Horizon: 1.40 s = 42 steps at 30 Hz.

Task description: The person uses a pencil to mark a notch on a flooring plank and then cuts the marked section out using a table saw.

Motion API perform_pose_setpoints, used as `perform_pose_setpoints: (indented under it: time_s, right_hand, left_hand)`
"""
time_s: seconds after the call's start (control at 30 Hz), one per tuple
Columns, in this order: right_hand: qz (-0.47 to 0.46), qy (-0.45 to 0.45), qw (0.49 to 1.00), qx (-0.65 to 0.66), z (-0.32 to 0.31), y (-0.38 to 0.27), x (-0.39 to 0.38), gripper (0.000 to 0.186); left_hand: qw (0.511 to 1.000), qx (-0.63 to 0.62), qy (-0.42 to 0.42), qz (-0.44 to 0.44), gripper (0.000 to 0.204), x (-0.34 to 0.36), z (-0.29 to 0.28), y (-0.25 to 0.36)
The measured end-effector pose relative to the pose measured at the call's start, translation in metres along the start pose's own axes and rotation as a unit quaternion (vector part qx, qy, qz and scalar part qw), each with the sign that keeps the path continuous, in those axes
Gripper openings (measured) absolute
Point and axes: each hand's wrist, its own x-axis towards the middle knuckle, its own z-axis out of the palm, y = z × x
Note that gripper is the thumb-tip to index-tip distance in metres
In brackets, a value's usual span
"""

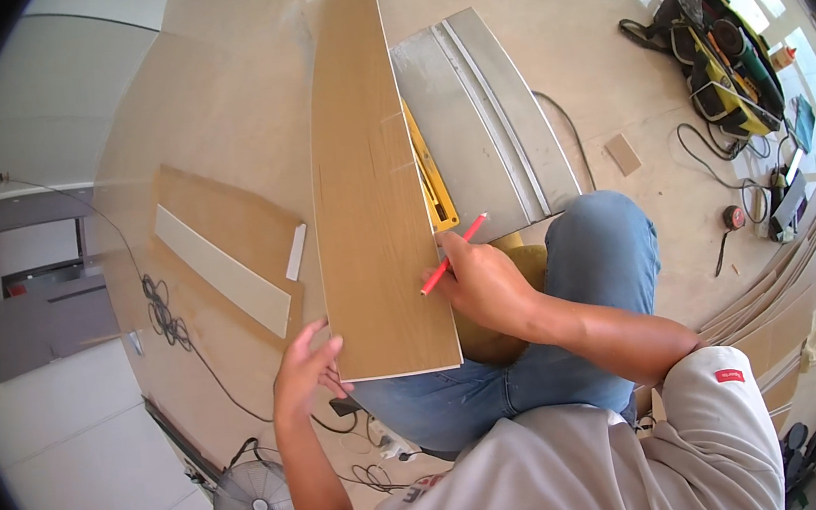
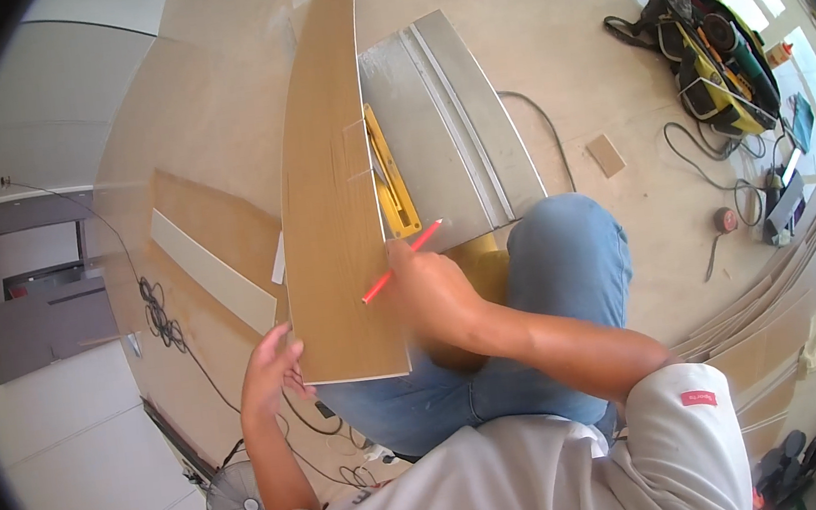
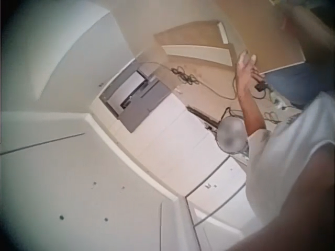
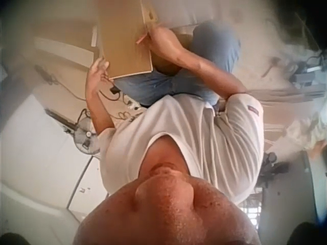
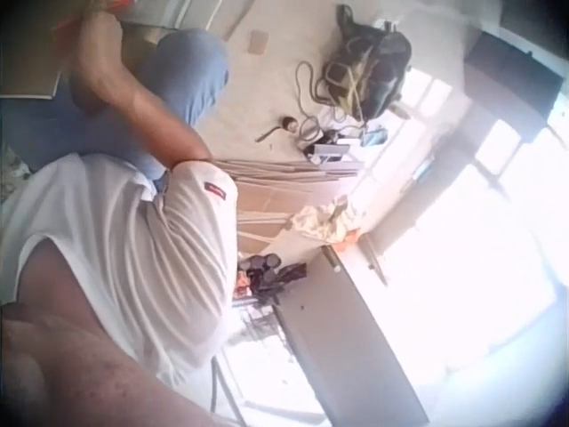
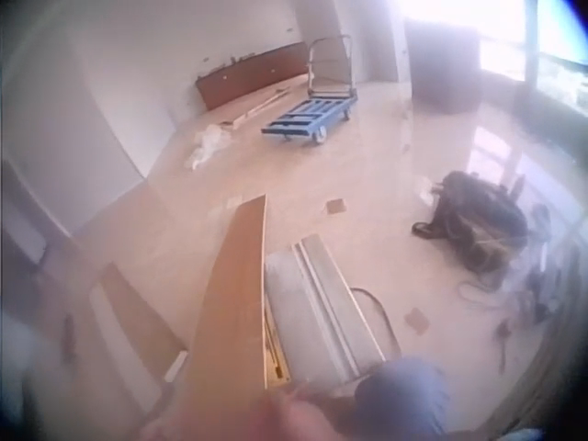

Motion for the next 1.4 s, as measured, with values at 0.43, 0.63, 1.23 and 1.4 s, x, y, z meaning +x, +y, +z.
perform_pose_setpoints:
  time_s: [0.43, 0.63, 1.23, 1.4]
  right_hand:
    - [-0.022, 0.01, 0.999, -0.027, 0.005, 0.016, 0.011, 0.028]
    - [-0.016, 0.028, 0.997, -0.068, -0.002, 0.022, 0.017, 0.026]
    - [-0.012, 0.033, 0.995, -0.096, -0.002, 0.047, 0.014, 0.024]
    - [0.002, 0.023, 0.988, -0.15, -0.004, 0.048, 0.015, 0.025]
  left_hand:
    - [0.986, 0.111, 0.033, 0.12, 0.086, 0.078, 0.021, 0.051]
    - [0.989, 0.122, -0.013, 0.087, 0.089, 0.088, 0.024, 0.05]
    - [0.985, 0.146, -0.008, 0.094, 0.089, 0.104, 0.044, 0.029]
    - [0.984, 0.151, -0.006, 0.089, 0.089, 0.106, 0.048, 0.027]
